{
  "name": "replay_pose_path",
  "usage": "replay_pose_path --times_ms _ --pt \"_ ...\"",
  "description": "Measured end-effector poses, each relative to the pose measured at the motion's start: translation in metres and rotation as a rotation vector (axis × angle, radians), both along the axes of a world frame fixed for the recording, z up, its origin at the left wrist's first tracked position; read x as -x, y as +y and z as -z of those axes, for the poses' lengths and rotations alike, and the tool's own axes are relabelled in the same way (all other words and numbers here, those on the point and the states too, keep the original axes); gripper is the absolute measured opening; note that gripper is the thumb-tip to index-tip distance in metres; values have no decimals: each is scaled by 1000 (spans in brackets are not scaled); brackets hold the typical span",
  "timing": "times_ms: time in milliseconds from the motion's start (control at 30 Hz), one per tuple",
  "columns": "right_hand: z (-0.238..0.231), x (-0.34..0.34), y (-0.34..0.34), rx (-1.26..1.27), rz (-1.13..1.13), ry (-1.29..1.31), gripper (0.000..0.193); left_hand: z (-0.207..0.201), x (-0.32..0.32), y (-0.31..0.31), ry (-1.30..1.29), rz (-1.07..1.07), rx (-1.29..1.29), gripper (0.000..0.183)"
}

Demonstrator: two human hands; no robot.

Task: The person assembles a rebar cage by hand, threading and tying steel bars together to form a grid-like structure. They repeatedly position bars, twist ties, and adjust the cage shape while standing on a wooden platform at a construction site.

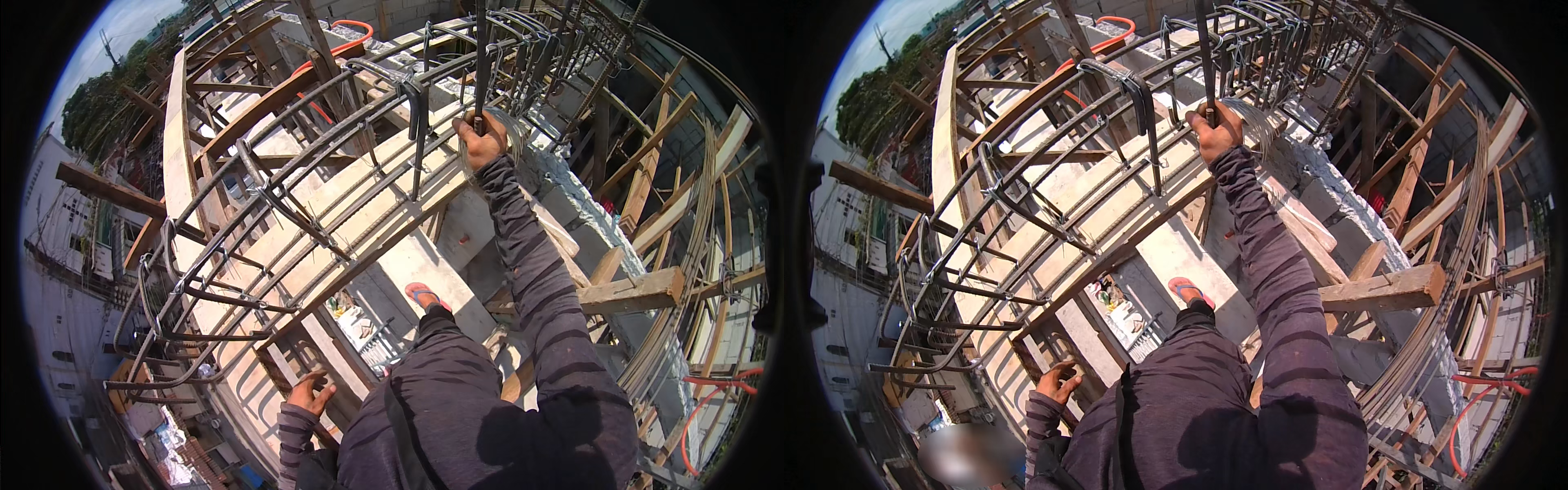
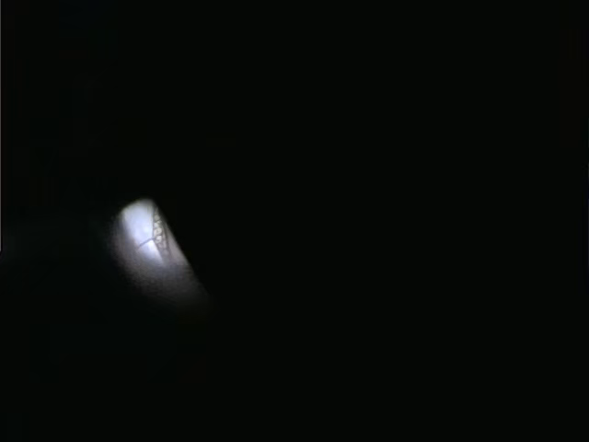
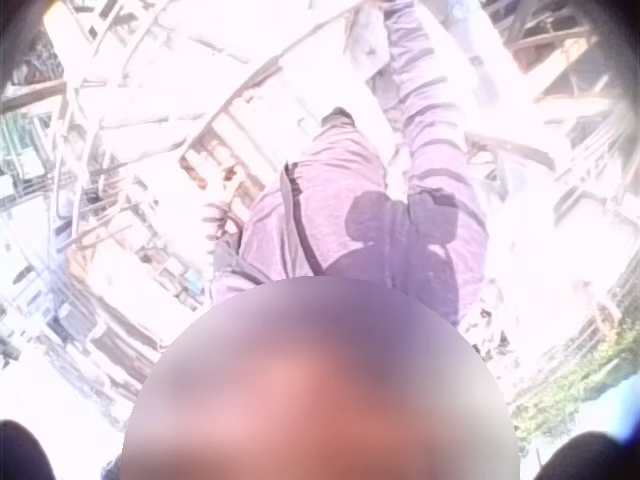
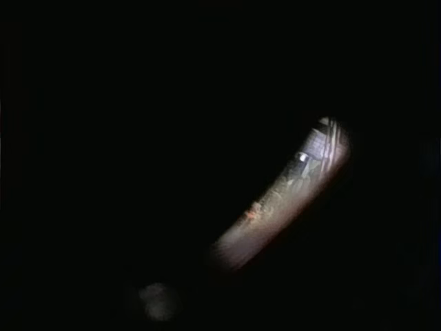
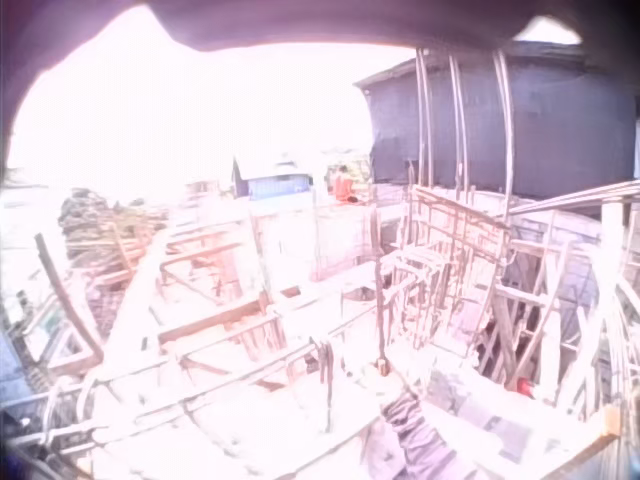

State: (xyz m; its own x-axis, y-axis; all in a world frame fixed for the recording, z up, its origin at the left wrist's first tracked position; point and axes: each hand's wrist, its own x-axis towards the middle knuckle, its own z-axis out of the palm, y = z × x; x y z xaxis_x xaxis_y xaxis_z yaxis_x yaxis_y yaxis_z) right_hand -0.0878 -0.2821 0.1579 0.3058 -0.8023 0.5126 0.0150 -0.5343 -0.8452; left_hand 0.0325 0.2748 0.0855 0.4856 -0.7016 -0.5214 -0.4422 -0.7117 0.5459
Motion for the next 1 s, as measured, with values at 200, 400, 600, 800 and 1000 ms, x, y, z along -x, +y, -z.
replay_pose_path --times_ms 200,400,600,800,1000 --pt "-27 0 28 -11 -100 -114 17 -18 -14 -12 -82 138 25 54" --pt "-58 -3 3 -99 -26 121 25 -39 -22 -30 -120 269 4 56" --pt "-138 23 -6 -137 -365 -253 20 -81 -24 -54 -20 356 56 60" --pt "-190 85 44 -131 -913 -653 18 -166 -13 -94 -98 219 657 47" --pt "-119 88 169 -427 -1053 -660 17 -220 18 -143 -636 296 1120 105"
